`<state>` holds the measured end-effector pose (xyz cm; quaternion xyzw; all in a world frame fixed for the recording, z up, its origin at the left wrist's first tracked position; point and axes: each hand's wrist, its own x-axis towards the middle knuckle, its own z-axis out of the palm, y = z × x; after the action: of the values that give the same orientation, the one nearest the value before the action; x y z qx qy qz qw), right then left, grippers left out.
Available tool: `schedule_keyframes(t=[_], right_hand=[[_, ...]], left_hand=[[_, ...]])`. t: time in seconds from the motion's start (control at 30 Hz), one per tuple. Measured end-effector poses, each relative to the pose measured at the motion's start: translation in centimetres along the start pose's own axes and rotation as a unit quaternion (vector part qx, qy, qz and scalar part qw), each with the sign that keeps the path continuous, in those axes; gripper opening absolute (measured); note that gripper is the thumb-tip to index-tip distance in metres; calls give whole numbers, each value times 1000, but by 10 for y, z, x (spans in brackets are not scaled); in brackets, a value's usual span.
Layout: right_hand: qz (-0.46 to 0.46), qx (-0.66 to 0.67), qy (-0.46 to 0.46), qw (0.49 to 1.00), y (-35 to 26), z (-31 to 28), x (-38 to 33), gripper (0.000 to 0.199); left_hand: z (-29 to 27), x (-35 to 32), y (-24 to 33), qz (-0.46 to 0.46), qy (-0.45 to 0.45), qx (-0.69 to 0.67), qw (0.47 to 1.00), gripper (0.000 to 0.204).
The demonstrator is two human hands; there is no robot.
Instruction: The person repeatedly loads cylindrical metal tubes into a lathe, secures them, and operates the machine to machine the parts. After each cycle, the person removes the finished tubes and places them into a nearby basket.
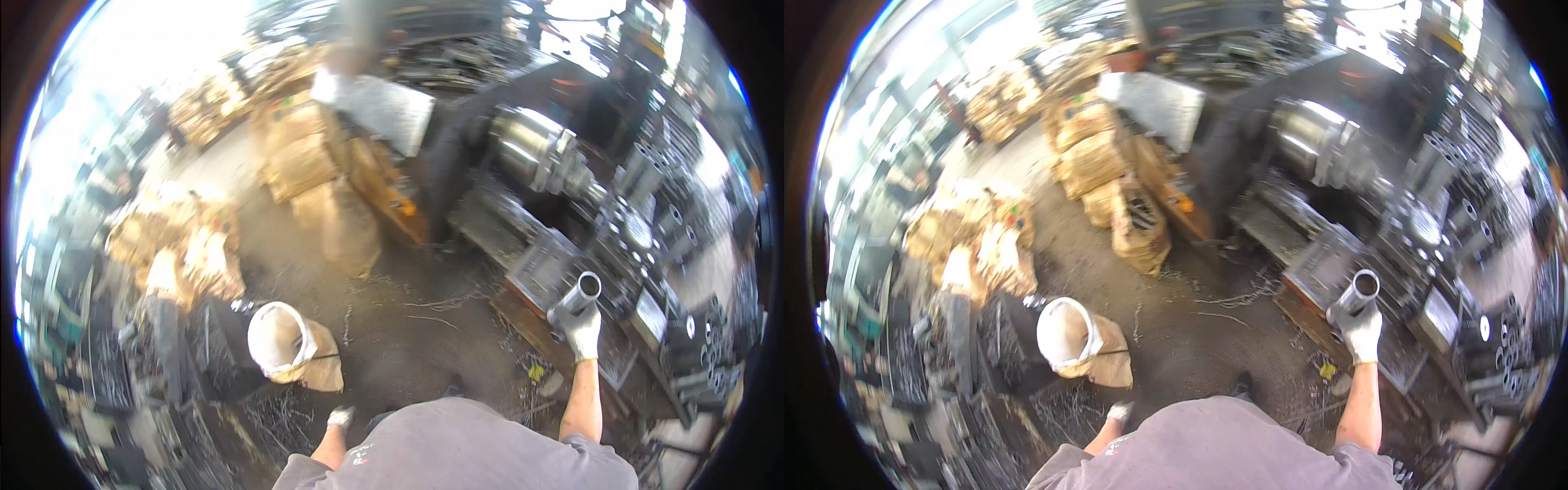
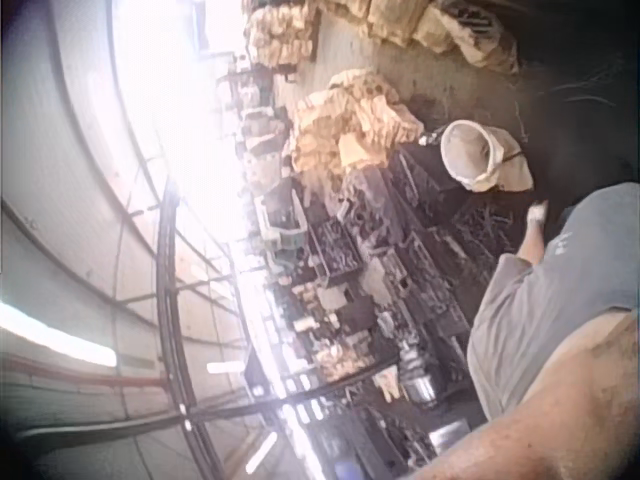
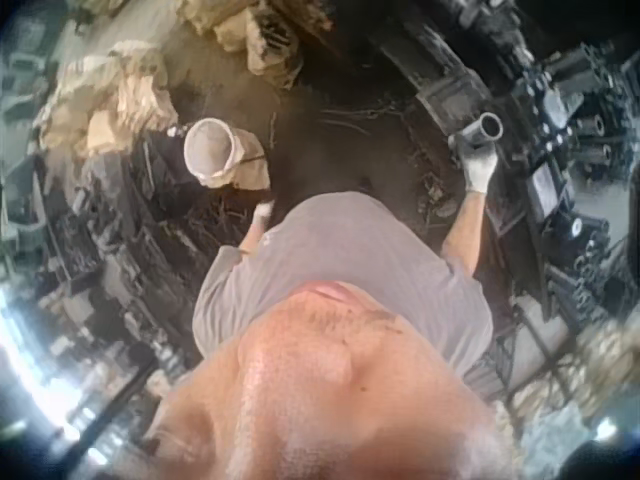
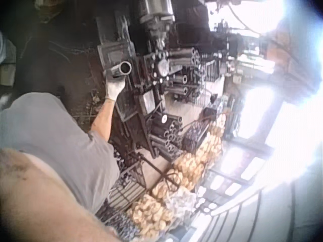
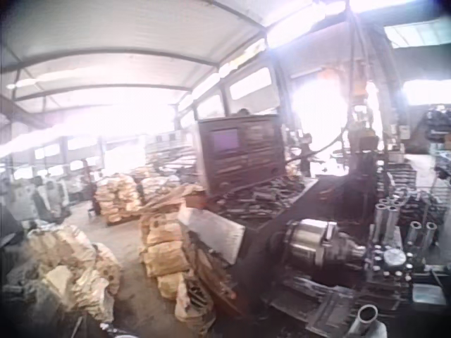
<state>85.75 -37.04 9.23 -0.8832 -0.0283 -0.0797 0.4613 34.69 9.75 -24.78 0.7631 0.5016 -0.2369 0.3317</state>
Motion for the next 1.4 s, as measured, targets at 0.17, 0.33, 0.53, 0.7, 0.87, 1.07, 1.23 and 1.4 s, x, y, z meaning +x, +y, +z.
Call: schedule_keyframes(t=[0.17,0.33,0.53,0.7,0.87,1.07,1.23,1.4], right_hand=[[-229,7,-195,953,-94,132,-77,25],[-315,-56,-513,796,-210,248,-240,42],[-464,2,-720,516,-309,292,-411,37],[-526,94,-797,281,-382,329,-536,49],[-569,147,-776,227,-453,364,-660,47],[-636,110,-748,153,-473,445,-743,50],[-661,97,-744,8,-534,474,-726,39],[-636,217,-733,-109,-665,436,-763,35]], left_hand=[[-40,-134,77,68,40,-148,986,49],[3,-166,-66,-65,91,-299,948,54],[83,-285,-202,-351,222,-416,809,52],[303,-369,-223,-535,374,-615,443,50],[375,-441,-127,-796,412,-410,172,65],[195,-496,-107,-751,625,-212,-20,51],[165,-506,-146,-779,601,-168,55,43],[235,-516,-148,-241,800,-509,-208,37]])
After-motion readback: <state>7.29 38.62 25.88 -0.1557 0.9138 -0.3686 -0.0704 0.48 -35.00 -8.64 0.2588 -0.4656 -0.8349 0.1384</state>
